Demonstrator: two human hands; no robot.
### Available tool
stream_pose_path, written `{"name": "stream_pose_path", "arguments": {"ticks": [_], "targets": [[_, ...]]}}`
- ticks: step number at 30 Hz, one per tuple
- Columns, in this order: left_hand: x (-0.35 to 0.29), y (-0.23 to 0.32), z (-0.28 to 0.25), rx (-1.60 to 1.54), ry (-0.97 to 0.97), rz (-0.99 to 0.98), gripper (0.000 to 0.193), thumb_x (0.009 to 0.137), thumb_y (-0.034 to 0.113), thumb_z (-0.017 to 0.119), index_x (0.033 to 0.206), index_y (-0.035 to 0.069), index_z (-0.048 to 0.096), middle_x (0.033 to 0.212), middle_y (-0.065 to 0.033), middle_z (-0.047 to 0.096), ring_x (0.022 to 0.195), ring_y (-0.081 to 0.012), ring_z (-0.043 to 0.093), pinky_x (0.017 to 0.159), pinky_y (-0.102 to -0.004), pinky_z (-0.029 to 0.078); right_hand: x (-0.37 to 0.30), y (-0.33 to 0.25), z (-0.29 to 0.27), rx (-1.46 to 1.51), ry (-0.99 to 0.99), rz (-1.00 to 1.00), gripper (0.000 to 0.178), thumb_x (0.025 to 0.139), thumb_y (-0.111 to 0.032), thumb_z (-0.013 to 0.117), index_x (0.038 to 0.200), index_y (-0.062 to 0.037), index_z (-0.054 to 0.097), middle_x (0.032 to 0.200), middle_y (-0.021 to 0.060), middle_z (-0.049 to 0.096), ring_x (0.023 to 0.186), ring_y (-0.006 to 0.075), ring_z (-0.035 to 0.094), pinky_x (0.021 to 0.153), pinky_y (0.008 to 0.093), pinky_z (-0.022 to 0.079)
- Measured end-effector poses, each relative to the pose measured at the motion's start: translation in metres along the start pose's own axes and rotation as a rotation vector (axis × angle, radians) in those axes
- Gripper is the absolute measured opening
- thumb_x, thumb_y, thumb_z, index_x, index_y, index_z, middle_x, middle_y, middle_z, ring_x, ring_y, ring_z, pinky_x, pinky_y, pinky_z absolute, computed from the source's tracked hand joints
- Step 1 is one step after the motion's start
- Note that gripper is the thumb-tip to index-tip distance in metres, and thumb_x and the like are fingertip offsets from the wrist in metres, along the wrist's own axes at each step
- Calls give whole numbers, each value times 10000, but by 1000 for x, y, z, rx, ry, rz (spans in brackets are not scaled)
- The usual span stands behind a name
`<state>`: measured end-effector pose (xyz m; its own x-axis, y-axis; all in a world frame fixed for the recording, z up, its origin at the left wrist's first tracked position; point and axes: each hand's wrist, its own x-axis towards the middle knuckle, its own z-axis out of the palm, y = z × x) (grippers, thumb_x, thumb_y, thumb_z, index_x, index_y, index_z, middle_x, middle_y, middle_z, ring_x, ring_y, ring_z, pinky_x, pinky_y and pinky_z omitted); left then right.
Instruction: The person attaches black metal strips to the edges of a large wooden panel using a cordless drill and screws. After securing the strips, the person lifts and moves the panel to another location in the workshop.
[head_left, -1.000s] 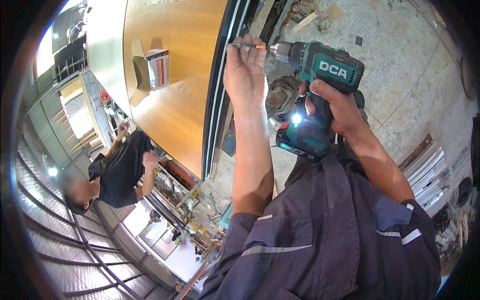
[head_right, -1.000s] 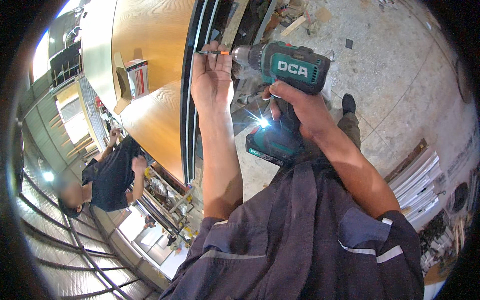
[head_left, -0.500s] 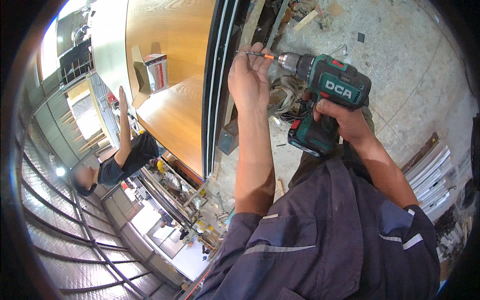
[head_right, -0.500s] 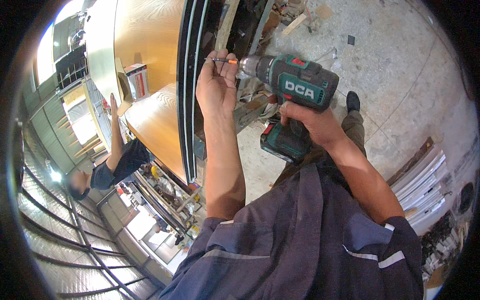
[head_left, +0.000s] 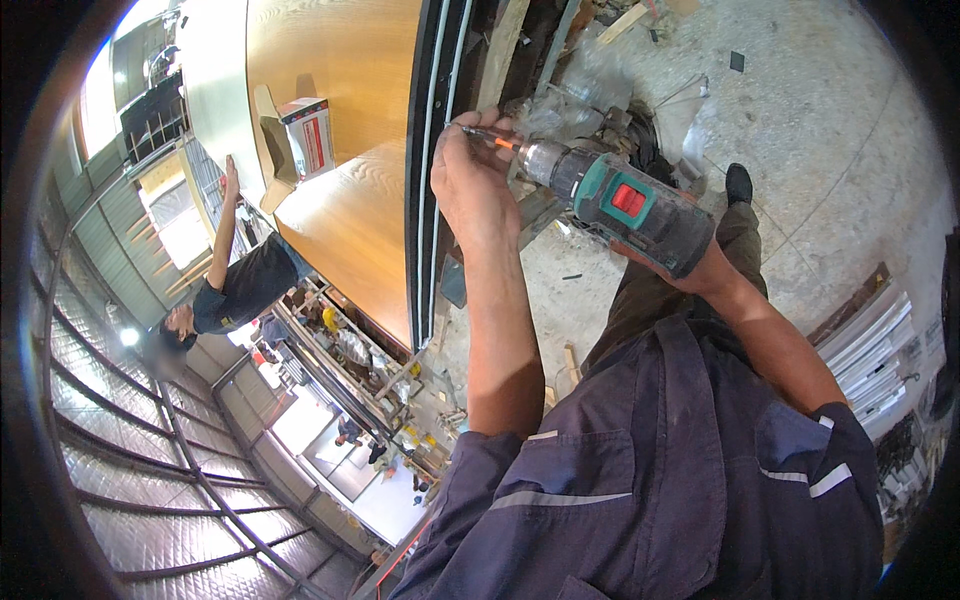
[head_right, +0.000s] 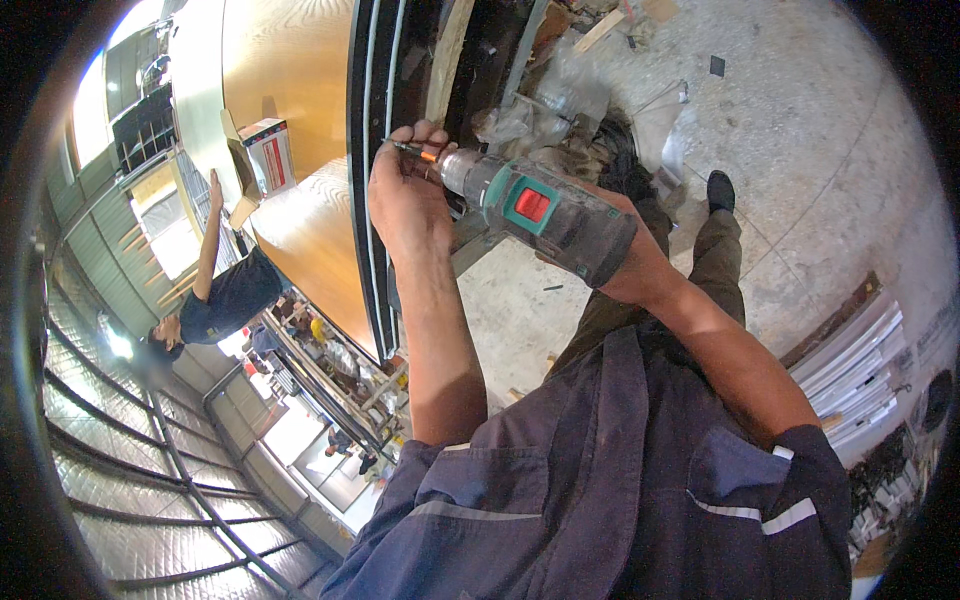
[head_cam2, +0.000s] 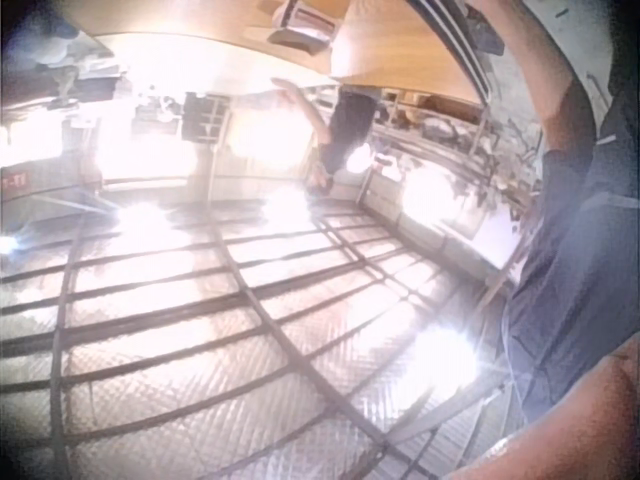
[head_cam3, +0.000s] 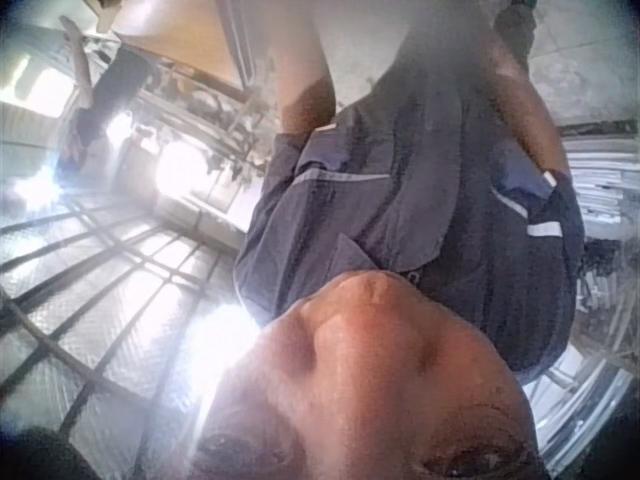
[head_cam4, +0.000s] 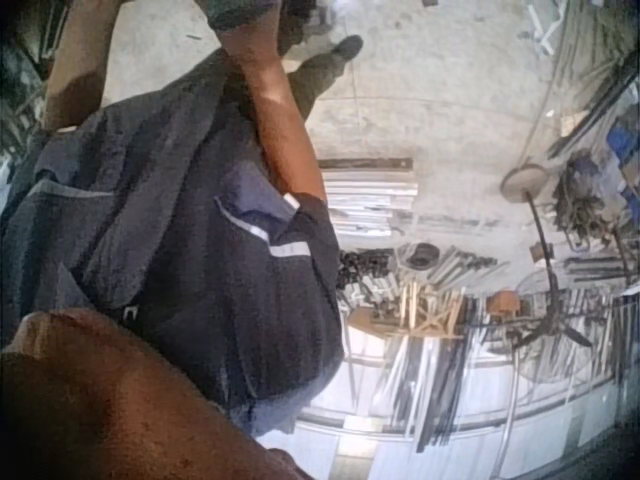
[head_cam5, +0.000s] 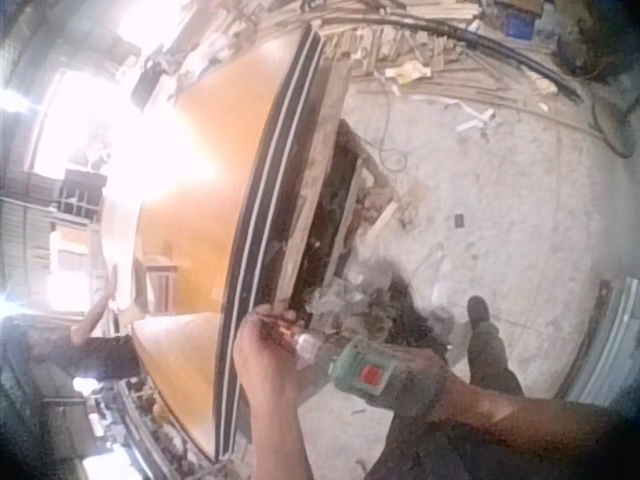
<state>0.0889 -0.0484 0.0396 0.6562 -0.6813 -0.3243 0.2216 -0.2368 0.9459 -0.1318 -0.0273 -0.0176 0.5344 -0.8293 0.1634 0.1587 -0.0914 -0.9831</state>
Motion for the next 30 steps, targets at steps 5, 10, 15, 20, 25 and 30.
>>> {"name": "stream_pose_path", "arguments": {"ticks": [5, 10, 15, 20, 25, 30], "targets": [[9, 1, -6, 13, 7, 49, 300, 1029, 181, 389, 1078, -54, 569, 1148, -201, 632, 938, -255, 623, 829, -401, 537, 1, 6, 17, -85, 12, -31, 441, 801, -164, 818, 1172, -17, 632, 1144, 150, 679, 1056, 309, 659, 936, 377, 505], [12, -5, -11, 28, 8, 41, 305, 1044, 194, 365, 1083, -47, 548, 1178, -215, 621, 945, -263, 609, 838, -409, 530, -7, 16, 27, -143, 23, 2, 455, 799, -202, 825, 1182, -46, 635, 1164, 140, 675, 1073, 314, 651, 948, 398, 495], [13, -5, -11, -4, 17, 17, 314, 1033, 183, 366, 1095, -53, 563, 1214, -199, 610, 992, -242, 613, 853, -395, 544, -26, 39, 42, -291, 49, -55, 445, 802, -240, 829, 1188, -105, 655, 1173, 108, 679, 1089, 292, 646, 983, 407, 462], [12, -6, -10, -24, 17, 27, 321, 1027, 184, 368, 1104, -55, 568, 1200, -189, 609, 995, -233, 611, 835, -382, 555, -31, 42, 49, -255, 71, -24, 438, 795, -241, 836, 1186, -132, 670, 1157, 75, 692, 1092, 280, 646, 962, 409, 456], [11, -5, -11, -18, -2, 26, 296, 1052, 193, 368, 1126, -51, 517, 1220, -216, 600, 997, -259, 611, 889, -433, 535, -32, 42, 52, -263, 67, -49, 425, 790, -227, 841, 1175, -145, 681, 1141, 64, 701, 1086, 272, 650, 916, 405, 466], [9, 0, -9, 10, -25, -11, 332, 1053, 225, 394, 1154, -51, 547, 1212, -209, 606, 989, -240, 612, 881, -405, 530, -31, 45, 55, -277, 86, -80, 431, 790, -192, 841, 1183, -132, 674, 1151, 84, 695, 1074, 277, 656, 904, 412, 479]]}}
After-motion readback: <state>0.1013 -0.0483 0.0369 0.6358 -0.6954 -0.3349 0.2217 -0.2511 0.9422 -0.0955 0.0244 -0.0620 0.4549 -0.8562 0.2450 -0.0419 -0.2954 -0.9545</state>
